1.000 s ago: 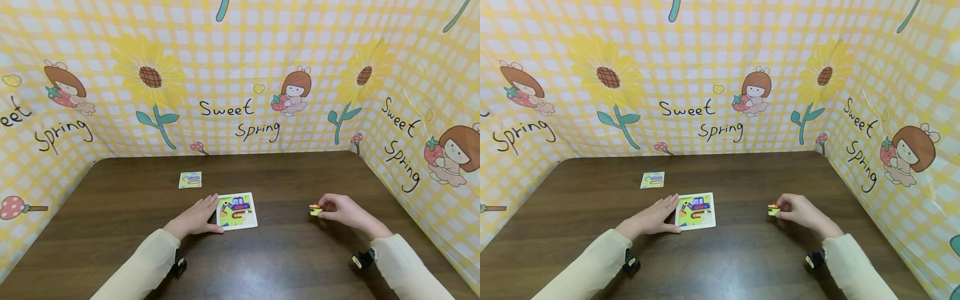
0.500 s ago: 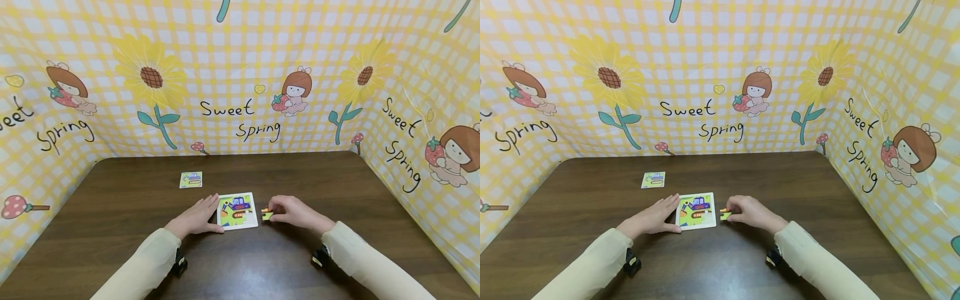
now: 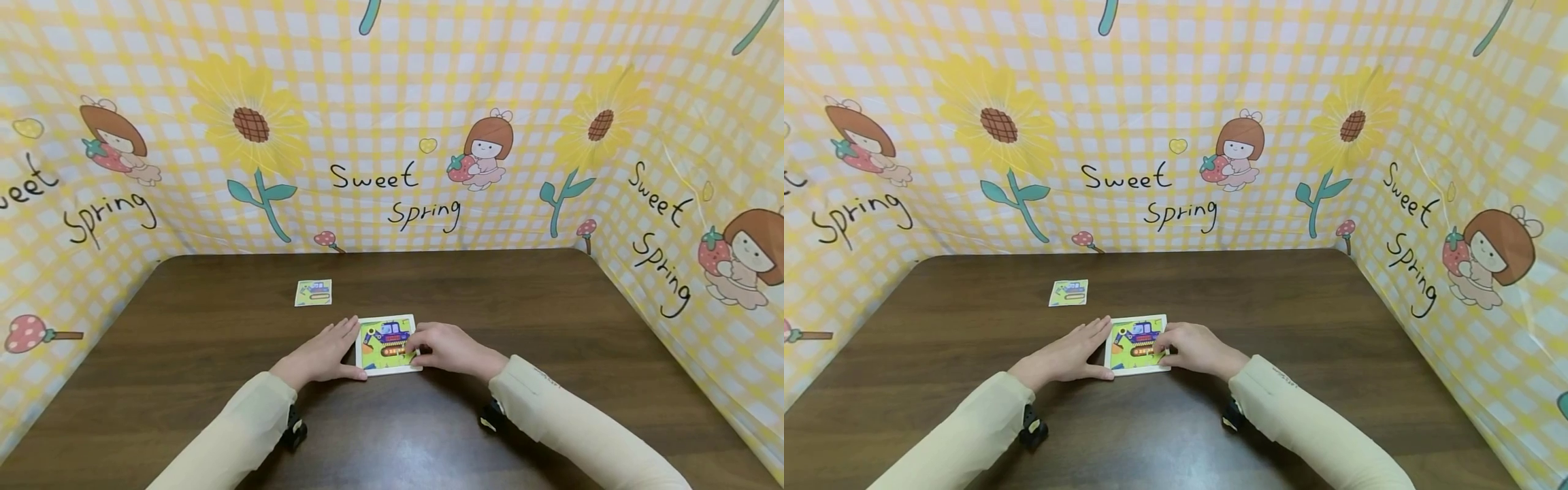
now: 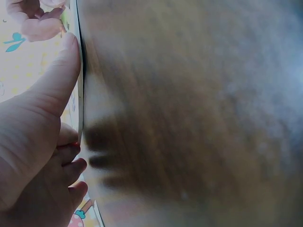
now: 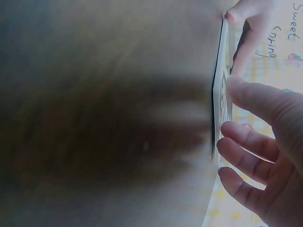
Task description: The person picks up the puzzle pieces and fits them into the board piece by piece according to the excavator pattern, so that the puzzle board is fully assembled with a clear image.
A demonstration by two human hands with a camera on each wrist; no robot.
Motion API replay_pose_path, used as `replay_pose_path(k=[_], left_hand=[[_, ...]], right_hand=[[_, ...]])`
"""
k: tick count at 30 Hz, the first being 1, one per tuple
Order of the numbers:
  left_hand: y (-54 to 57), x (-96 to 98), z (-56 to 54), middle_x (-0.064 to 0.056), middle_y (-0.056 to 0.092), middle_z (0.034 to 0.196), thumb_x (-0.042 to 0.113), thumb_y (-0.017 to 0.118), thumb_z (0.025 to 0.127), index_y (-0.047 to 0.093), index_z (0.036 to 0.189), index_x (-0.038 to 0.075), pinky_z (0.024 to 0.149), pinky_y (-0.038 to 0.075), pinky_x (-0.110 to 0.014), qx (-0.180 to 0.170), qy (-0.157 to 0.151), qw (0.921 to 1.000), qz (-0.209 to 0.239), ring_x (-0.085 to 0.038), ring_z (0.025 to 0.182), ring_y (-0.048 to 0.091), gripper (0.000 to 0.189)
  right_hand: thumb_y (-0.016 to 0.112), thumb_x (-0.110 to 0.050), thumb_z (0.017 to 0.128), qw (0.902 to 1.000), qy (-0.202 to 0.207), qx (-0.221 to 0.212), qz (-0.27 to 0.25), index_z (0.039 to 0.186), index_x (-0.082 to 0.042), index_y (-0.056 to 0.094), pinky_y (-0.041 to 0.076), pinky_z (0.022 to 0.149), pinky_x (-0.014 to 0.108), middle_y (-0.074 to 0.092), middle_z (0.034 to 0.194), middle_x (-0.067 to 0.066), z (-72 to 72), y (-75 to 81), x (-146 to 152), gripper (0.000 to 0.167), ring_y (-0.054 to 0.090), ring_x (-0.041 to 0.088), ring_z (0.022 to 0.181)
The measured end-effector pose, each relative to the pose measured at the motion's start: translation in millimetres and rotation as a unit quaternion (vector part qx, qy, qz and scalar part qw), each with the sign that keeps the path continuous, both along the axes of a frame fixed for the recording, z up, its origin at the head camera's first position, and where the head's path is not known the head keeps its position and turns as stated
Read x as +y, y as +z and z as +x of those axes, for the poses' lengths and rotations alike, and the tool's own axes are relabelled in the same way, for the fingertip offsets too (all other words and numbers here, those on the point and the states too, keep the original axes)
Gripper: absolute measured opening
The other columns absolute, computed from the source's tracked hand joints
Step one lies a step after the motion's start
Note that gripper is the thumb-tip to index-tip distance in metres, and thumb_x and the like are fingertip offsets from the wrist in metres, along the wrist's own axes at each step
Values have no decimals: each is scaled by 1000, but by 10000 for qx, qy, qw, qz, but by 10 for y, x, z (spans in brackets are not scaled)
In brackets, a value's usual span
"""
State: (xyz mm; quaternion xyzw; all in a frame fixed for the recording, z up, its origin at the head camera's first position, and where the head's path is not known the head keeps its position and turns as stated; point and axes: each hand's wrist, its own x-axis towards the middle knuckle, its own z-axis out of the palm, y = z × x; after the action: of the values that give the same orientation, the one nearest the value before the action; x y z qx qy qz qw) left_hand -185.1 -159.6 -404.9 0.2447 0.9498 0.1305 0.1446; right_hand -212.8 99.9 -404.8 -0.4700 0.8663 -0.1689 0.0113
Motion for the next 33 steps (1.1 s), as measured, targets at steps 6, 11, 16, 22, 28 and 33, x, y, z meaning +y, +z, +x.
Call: replay_pose_path(k=[6, 11, 16, 22, 28, 33], left_hand=[[-2, 6, -6, -19, 15, 150, 54, 60, 82, 21, 143, -5, 108, 12, -44, -30, 31, 10000, -14, -31, 137, 12, 94], [-6, 2, -10, -20, 15, 149, 54, 60, 82, 21, 143, -5, 108, 13, -44, 1, 7, 10000, -10, -32, 136, 12, 94], [-7, -5, -11, -20, 15, 149, 53, 60, 82, 21, 143, -6, 108, 13, -45, -7, -18, 10000, 13, -32, 136, 12, 93], [-10, -19, -15, -20, 15, 149, 53, 60, 82, 20, 143, -6, 108, 13, -45, -26, 7, 10000, 12, -32, 136, 12, 94], [-12, -18, -35, -20, 14, 150, 52, 62, 81, 20, 144, -5, 108, 12, -45, -198, 98, 9997, 136, -32, 137, 11, 94], [-18, -48, -78, -19, 11, 150, 52, 64, 80, 18, 144, -4, 108, 11, -45, -397, 133, 9983, 403, -31, 137, 9, 96]], right_hand=[[73, -24, 80, 9997, 57, 176, 147, 89, -16, 71, 44, 69, 23, 59, 91, -6, 13, 17, -40, 12, 53, 11, 79], [73, -25, 80, 9995, -5, 210, 256, 90, -18, 73, 45, 68, 22, 60, 91, -6, 4, 15, -44, 13, 54, 11, 78], [73, -23, 80, 9991, -44, 233, 348, 90, -20, 74, 46, 68, 23, 60, 92, -6, -3, 12, -48, 11, 55, 10, 80], [73, -19, 80, 9988, 25, 290, 398, 92, -19, 74, 47, 72, 24, 63, 98, -4, -22, 9, -71, 12, 56, 9, 86], [73, -19, 80, 9988, -2, 254, 418, 91, -19, 74, 46, 71, 23, 62, 96, -5, -28, 7, -80, 11, 54, 7, 82], [73, -22, 80, 9990, 50, 167, 403, 91, -19, 74, 46, 70, 22, 63, 95, -6, -28, 28, -65, 11, 55, 7, 82]])
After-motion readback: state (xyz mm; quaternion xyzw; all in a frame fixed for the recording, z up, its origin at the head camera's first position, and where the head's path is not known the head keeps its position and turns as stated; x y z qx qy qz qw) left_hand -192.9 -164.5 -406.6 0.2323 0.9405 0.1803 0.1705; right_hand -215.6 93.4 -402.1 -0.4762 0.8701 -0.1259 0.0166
